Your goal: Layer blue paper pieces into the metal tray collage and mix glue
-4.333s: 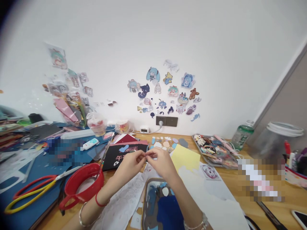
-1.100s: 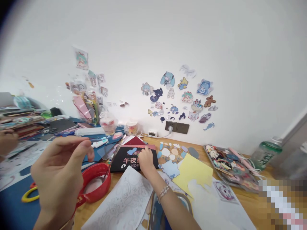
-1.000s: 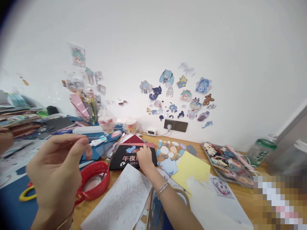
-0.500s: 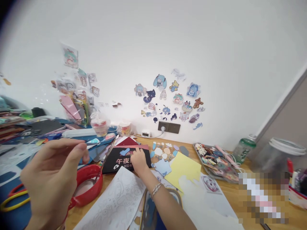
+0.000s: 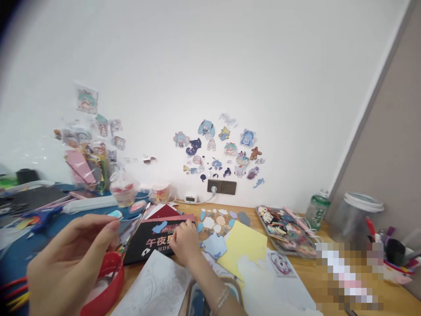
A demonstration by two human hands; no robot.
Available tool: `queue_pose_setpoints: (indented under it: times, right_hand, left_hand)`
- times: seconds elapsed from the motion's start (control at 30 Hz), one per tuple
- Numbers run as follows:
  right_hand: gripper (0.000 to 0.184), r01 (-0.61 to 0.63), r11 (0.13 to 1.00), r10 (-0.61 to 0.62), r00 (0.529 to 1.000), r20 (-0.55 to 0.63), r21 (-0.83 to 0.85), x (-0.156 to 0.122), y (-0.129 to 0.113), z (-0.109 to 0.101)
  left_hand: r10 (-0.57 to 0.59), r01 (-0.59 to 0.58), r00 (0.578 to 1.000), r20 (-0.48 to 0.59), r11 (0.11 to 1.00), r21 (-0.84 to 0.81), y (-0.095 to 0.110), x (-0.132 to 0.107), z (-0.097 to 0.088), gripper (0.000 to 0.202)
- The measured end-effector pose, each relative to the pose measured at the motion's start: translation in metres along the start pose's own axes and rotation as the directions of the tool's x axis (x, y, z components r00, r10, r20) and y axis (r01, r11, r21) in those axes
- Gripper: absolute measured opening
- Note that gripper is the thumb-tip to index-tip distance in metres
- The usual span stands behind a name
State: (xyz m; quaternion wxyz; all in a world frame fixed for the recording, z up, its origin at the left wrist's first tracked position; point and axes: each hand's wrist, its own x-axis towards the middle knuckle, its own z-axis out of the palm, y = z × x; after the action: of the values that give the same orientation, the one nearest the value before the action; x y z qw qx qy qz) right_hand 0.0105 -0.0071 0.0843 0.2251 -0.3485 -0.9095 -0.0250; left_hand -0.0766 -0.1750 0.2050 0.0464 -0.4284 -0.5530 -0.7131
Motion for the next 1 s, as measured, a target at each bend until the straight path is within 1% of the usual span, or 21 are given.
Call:
queue_pose_setpoints:
  times: [0.13, 0.23, 0.3, 0.4, 0.53, 0.63, 0.67, 0.77, 0.8, 0.93, 1.0]
  right_hand:
    - [0.010, -0.065, 0.992, 0.070, 0.996, -0.046, 0.113, -0.028, 0.019, -0.031]
    - [0.012, -0.100, 0.982, 0.108, 0.993, -0.038, 0.158, -0.041, 0.033, -0.039]
    - [0.014, -0.117, 0.978, 0.123, 0.992, -0.025, 0.170, -0.044, 0.037, -0.035]
    - [0.019, -0.116, 0.979, 0.120, 0.993, -0.015, 0.168, -0.041, 0.035, -0.023]
    - [0.027, -0.082, 0.988, 0.083, 0.997, -0.005, 0.134, -0.024, 0.023, -0.010]
    - [0.033, -0.050, 0.994, 0.049, 0.999, 0.013, 0.101, -0.008, 0.017, -0.004]
    - [0.032, -0.040, 0.995, 0.039, 0.999, 0.022, 0.093, -0.003, 0.016, -0.004]
    - [0.021, 0.003, 0.996, -0.008, 0.999, 0.051, 0.087, 0.009, 0.015, -0.002]
    - [0.020, 0.019, 0.996, -0.024, 0.998, 0.060, 0.086, 0.013, 0.015, -0.001]
    - [0.025, 0.078, 0.995, -0.084, 0.992, 0.091, 0.063, 0.022, 0.014, 0.004]
    - [0.025, 0.136, 0.989, -0.142, 0.983, 0.116, 0.057, 0.024, 0.012, 0.009]
  left_hand:
    - [0.021, -0.022, 0.996, 0.086, 1.000, 0.010, -0.002, -0.002, 0.008, 0.014]
    - [0.009, -0.013, 0.989, 0.147, 0.999, 0.030, -0.005, -0.004, 0.013, 0.014]
    - [-0.002, -0.004, 0.987, 0.159, 0.999, 0.039, -0.007, -0.005, 0.014, 0.012]
    - [-0.024, 0.019, 0.990, 0.139, 0.999, 0.041, -0.007, -0.003, 0.013, 0.012]
    - [-0.038, 0.037, 0.997, 0.063, 0.999, 0.017, -0.006, 0.002, 0.008, 0.014]
    - [-0.043, 0.042, 0.999, 0.011, 0.999, 0.012, -0.006, 0.006, 0.004, 0.014]
    - [-0.042, 0.042, 0.999, -0.008, 0.999, 0.014, -0.006, 0.008, 0.003, 0.014]
    - [-0.041, 0.042, 0.997, -0.071, 0.999, 0.018, -0.005, 0.012, 0.001, 0.013]
    - [-0.047, 0.049, 0.995, -0.083, 0.999, 0.019, -0.005, 0.014, 0.000, 0.012]
    - [-0.063, 0.067, 0.990, -0.123, 0.997, 0.029, -0.007, 0.019, -0.004, 0.014]
    - [-0.062, 0.068, 0.988, -0.143, 0.997, 0.037, -0.009, 0.020, -0.005, 0.014]
